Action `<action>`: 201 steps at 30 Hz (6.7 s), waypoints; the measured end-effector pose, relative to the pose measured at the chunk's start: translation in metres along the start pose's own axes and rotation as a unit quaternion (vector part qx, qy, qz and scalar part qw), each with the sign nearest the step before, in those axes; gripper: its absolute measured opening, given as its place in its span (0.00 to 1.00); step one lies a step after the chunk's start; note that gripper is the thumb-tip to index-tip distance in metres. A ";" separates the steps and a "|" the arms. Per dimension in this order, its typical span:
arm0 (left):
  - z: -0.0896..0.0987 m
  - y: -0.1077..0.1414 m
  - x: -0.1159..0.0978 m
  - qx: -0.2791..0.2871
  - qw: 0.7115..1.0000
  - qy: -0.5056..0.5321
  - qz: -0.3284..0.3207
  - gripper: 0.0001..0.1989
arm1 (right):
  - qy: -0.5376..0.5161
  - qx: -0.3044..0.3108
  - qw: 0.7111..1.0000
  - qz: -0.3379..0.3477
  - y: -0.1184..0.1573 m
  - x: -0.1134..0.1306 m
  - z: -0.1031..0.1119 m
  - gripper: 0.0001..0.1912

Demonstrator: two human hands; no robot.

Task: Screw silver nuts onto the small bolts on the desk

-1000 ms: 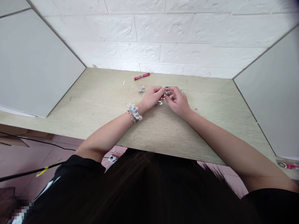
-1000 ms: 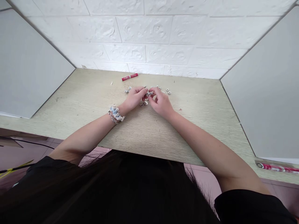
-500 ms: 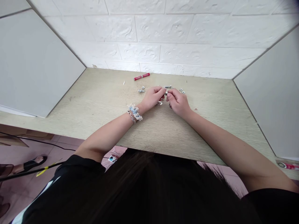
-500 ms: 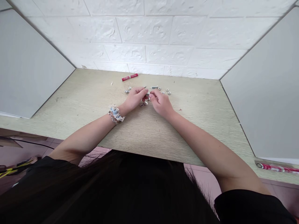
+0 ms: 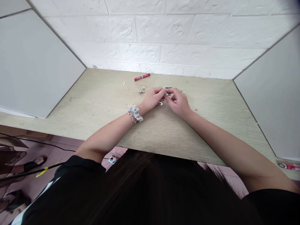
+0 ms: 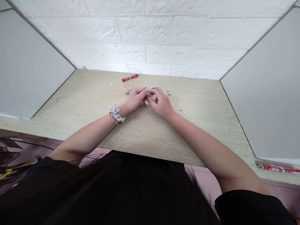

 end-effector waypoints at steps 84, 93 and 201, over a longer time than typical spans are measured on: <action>-0.004 -0.001 0.007 0.020 1.000 0.016 0.011 0.18 | -0.039 0.012 0.999 -0.003 0.002 0.001 0.001 0.15; -0.004 -0.001 0.008 0.022 1.000 -0.001 0.002 0.17 | -0.058 0.018 0.998 -0.019 0.003 -0.001 0.000 0.15; -0.002 -0.004 0.012 0.077 0.986 -0.109 -0.101 0.15 | -0.161 -0.003 0.977 -0.143 0.002 -0.005 0.001 0.12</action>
Point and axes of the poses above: each hand's wrist, its own y-axis away from the middle knuckle, its own z-axis out of the back of the hand, x = y × z, the point moved 2 cm from there along -y, towards the middle knuckle, and after that the axes turned 9 degrees about z, right-handed, at the moved point
